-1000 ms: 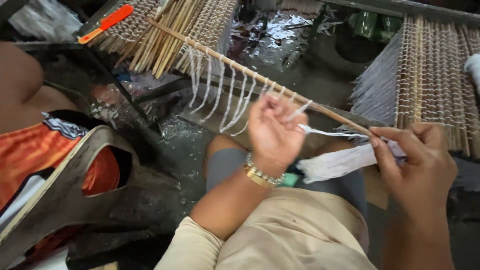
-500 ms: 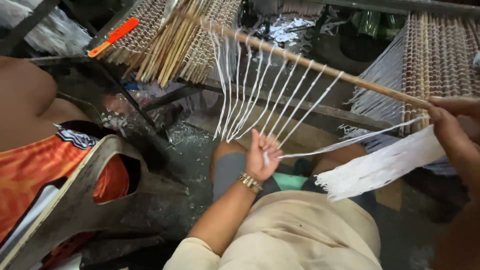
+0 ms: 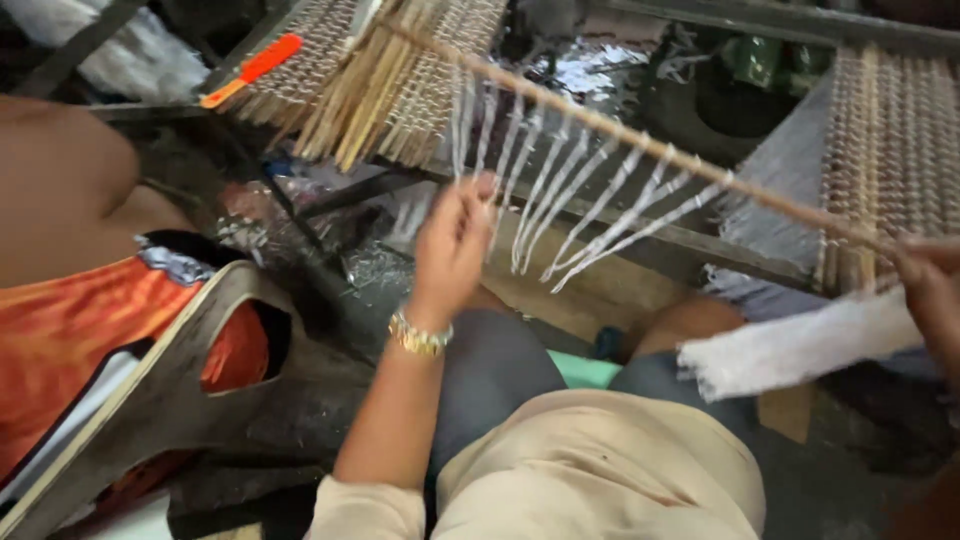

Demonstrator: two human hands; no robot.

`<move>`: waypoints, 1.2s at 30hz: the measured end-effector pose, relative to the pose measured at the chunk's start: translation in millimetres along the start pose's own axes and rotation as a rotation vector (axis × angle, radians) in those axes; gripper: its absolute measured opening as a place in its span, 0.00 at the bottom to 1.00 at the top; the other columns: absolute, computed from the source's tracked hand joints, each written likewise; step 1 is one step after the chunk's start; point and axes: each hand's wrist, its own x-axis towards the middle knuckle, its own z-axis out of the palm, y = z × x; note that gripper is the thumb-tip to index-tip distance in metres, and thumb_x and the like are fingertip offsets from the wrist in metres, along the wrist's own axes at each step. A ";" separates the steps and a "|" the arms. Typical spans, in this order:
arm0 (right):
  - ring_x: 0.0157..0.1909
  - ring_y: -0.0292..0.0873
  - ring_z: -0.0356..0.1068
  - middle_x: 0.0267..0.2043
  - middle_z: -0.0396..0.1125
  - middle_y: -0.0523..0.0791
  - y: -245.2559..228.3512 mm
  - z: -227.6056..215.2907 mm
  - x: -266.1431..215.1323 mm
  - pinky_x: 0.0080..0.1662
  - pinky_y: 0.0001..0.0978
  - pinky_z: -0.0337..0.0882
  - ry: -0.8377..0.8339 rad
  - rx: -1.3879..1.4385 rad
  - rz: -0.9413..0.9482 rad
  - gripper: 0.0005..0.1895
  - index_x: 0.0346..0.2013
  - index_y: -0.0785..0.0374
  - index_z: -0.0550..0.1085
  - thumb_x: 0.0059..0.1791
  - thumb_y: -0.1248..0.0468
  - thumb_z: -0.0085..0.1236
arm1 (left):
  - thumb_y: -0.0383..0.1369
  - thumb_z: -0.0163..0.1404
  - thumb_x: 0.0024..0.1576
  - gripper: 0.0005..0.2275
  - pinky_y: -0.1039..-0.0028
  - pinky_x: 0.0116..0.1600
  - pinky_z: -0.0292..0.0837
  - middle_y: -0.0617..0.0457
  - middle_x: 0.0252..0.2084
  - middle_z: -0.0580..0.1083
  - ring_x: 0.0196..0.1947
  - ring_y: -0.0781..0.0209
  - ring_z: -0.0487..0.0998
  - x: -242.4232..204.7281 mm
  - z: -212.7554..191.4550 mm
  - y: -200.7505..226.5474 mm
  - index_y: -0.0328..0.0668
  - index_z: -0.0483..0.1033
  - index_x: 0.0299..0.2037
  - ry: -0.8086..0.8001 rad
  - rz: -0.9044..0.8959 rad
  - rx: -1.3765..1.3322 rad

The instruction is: Looping and arranging white threads onto a wooden stick to prepare for weaving

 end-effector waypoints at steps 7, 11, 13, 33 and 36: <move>0.63 0.62 0.68 0.61 0.68 0.63 98.3 25.9 -31.8 0.62 0.51 0.65 -0.064 -0.059 0.011 0.19 0.65 0.80 0.75 0.69 0.63 0.50 | 0.30 0.41 0.69 0.23 0.70 0.25 0.48 0.59 0.22 0.63 0.17 0.64 0.55 47.3 -16.8 22.2 0.61 0.56 0.74 -0.117 -0.011 0.474; 0.56 0.56 0.68 0.57 0.69 0.59 -6.8 7.3 -34.6 0.56 0.44 0.65 -0.066 -0.061 0.072 0.19 0.65 0.76 0.75 0.68 0.62 0.50 | 0.28 0.42 0.65 0.18 0.59 0.37 0.77 0.52 0.63 0.76 0.45 0.48 0.82 52.6 -6.0 17.5 0.57 0.66 0.66 -0.106 0.128 0.508; 0.53 0.51 0.68 0.54 0.70 0.55 -51.3 2.3 -36.4 0.53 0.39 0.62 -0.040 -0.025 0.173 0.19 0.64 0.71 0.77 0.68 0.57 0.52 | 0.30 0.41 0.66 0.18 0.57 0.42 0.78 0.49 0.65 0.74 0.53 0.43 0.82 50.5 -4.9 24.7 0.59 0.66 0.66 -0.143 0.092 0.475; 0.45 0.44 0.74 0.47 0.76 0.45 -219.6 14.2 -7.6 0.45 0.35 0.68 -0.068 -0.039 -0.032 0.14 0.49 0.65 0.79 0.58 0.60 0.52 | 0.40 0.44 0.68 0.16 0.82 0.46 0.73 0.51 0.42 0.81 0.44 0.71 0.80 -48.4 130.5 61.3 0.38 0.76 0.57 -0.417 -0.296 -0.766; 0.33 0.34 0.68 0.33 0.71 0.39 -216.5 20.5 -12.4 0.39 0.28 0.63 -0.059 0.100 0.112 0.15 0.52 0.60 0.77 0.58 0.55 0.49 | 0.37 0.53 0.61 0.12 0.82 0.41 0.70 0.57 0.61 0.76 0.39 0.75 0.74 -45.8 124.4 65.4 0.42 0.79 0.51 -0.521 -0.087 -0.348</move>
